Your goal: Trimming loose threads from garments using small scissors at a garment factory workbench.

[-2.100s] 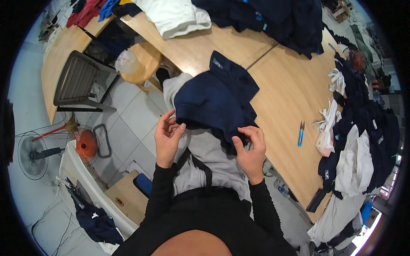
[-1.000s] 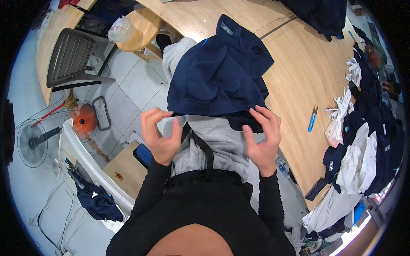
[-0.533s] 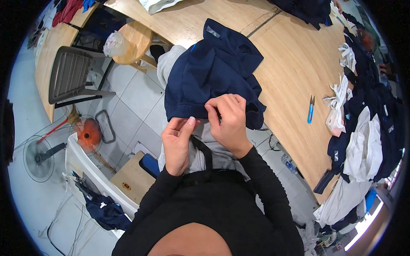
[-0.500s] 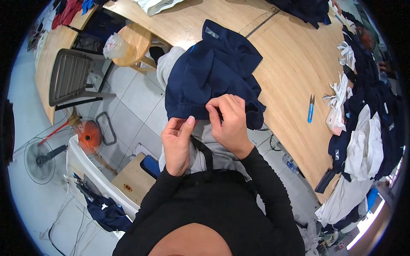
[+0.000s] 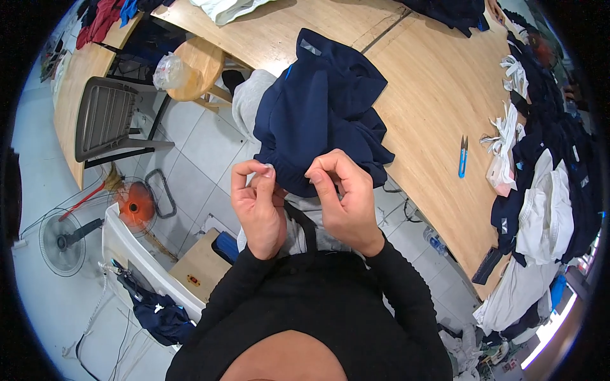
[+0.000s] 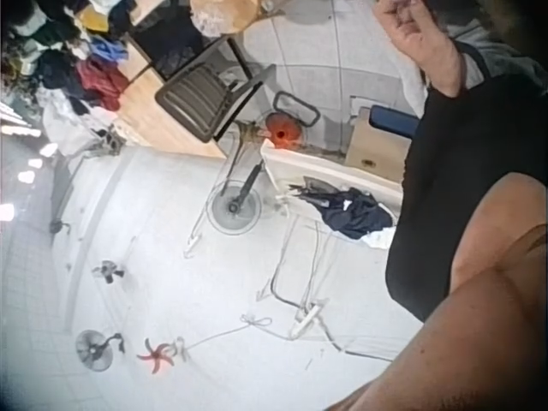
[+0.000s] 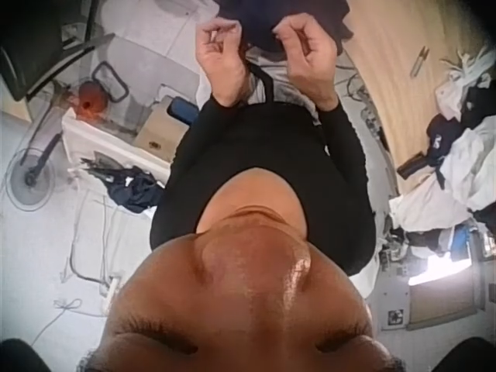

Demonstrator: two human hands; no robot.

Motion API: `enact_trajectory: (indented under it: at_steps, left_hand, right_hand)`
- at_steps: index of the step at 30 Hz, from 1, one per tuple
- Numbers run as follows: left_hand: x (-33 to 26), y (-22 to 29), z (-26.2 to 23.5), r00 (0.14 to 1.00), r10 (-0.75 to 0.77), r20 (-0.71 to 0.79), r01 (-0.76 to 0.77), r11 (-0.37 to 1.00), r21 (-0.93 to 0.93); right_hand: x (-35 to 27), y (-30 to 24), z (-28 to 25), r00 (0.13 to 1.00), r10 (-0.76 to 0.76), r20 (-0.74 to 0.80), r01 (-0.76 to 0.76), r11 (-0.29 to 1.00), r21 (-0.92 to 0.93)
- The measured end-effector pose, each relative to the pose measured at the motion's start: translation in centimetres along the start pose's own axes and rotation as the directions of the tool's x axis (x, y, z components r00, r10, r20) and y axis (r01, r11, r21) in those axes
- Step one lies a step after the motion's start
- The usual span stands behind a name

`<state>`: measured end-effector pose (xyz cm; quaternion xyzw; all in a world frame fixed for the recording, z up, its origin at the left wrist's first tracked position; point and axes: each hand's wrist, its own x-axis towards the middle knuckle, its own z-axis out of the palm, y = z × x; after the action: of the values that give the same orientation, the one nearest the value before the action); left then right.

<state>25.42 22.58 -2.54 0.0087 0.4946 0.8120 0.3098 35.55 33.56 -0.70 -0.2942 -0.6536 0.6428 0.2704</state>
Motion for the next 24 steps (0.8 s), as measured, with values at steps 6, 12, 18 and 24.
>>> enact_trajectory:
  at_steps: [6, 12, 18, 24]
  left_hand:
    - [-0.8, 0.8, 0.6, 0.969, 0.099, 0.227, -0.154, 0.958, 0.24]
    - [-0.4, -1.6, -0.9, 0.958, 0.281, 0.049, -0.277, 0.874, 0.4]
    - [1.8, -1.2, -3.6, 0.979, 0.172, -0.112, -0.145, 0.964, 0.221]
    - [2.6, -1.0, -3.9, 1.0, -0.024, -0.001, 0.024, 0.98, 0.198]
  right_hand:
    - [0.0, -1.3, -0.7, 0.942, -0.323, 0.089, 0.334, 0.882, -0.333]
    - [0.5, -1.0, -0.6, 0.857, -0.478, 0.192, 0.506, 0.711, -0.488]
    - [4.0, 6.3, -16.3, 0.854, -0.42, -0.306, -0.113, 0.425, -0.898]
    - [-0.3, 15.3, -29.0, 0.802, -0.24, -0.547, -0.511, 0.199, -0.836]
